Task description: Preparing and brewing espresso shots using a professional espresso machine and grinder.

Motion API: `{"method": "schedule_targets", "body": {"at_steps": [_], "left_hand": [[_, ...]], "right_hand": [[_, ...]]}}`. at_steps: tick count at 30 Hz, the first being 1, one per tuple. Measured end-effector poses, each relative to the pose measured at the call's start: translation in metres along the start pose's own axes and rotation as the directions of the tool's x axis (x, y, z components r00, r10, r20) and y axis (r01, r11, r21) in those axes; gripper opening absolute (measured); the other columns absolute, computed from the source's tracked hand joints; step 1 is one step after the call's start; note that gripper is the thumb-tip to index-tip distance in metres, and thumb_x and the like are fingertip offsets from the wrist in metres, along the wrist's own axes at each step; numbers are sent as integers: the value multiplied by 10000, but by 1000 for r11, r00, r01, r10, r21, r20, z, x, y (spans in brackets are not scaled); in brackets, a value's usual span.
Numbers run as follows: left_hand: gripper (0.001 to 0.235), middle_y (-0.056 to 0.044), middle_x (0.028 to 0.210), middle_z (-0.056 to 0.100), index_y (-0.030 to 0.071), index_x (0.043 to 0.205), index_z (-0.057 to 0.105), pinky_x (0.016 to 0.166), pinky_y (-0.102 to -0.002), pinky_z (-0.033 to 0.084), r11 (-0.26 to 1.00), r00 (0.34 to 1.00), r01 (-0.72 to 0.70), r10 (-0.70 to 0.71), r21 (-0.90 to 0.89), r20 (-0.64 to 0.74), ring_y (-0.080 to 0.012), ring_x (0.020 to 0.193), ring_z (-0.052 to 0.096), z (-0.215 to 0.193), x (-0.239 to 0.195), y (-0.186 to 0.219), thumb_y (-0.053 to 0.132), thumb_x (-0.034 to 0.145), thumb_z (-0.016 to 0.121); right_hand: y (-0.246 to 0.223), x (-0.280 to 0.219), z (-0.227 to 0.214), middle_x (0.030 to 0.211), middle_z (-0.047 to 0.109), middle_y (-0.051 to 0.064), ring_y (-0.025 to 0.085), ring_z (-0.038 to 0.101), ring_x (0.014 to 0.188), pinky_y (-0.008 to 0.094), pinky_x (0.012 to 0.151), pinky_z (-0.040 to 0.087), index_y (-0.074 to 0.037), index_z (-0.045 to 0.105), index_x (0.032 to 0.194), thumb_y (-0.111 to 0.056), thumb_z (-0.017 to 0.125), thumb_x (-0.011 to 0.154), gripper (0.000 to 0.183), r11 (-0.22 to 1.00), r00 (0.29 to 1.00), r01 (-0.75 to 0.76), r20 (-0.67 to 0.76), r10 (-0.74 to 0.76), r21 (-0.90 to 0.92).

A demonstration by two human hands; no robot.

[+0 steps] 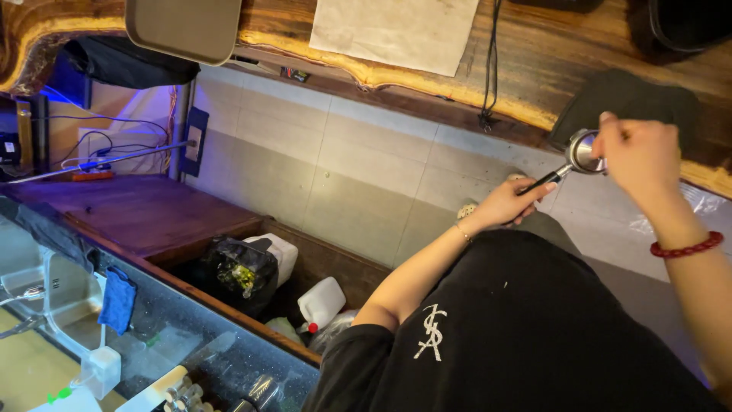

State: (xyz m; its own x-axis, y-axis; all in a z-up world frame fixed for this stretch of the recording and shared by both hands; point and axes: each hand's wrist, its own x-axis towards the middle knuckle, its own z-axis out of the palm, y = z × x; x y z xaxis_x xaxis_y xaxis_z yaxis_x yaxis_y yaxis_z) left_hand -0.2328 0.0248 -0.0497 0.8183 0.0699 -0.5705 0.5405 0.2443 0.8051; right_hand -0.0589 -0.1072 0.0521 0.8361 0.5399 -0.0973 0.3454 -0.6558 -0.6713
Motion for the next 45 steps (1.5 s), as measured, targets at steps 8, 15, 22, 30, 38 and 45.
{"method": "schedule_targets", "body": {"at_steps": [8,15,22,30,38,45], "left_hand": [[529,32,559,521,80,853,672,363,-249,372,997,999,43,-43,67,9,-67,410,486,-7,8,-1,604,916,627],[516,40,551,532,87,842,658,354,-251,374,995,999,48,-45,93,-31,-67,403,511,-4,2,11,597,910,623],[531,32,540,511,82,838,646,365,-243,356,994,998,61,-61,89,-6,-65,402,486,-6,2,11,605,921,615],[484,29,568,540,77,846,650,400,-245,393,996,999,38,-36,76,-35,-70,426,508,-1,0,10,552,934,637],[442,27,578,560,79,848,650,389,-252,403,997,997,-72,73,12,-17,-66,431,511,-3,18,-23,515,922,649],[484,27,548,518,54,828,642,400,-238,342,999,999,-35,35,3,-4,-61,417,472,-2,7,-6,518,963,661]], "right_hand": [[118,-9,23,767,680,106,181,611,706,302,711,461,-25,566,723,-181,445,1176,494,662,950,54,-242,197,748],[123,-7,25,749,626,162,233,658,778,327,803,481,53,541,704,-87,397,1248,580,769,918,285,-393,-48,572],[68,25,8,768,651,112,147,607,712,269,714,466,58,571,722,-96,450,1227,542,817,985,146,-158,-68,557],[7,15,15,755,674,112,146,575,673,301,645,445,40,587,689,-194,508,1200,568,807,968,18,192,-163,591],[21,-53,43,821,648,151,136,496,617,278,548,384,6,541,716,-275,444,1217,584,653,991,-119,131,31,748],[82,-89,62,1039,594,167,180,518,671,290,579,422,33,477,883,-251,401,1221,448,545,862,247,-439,254,801]]}}
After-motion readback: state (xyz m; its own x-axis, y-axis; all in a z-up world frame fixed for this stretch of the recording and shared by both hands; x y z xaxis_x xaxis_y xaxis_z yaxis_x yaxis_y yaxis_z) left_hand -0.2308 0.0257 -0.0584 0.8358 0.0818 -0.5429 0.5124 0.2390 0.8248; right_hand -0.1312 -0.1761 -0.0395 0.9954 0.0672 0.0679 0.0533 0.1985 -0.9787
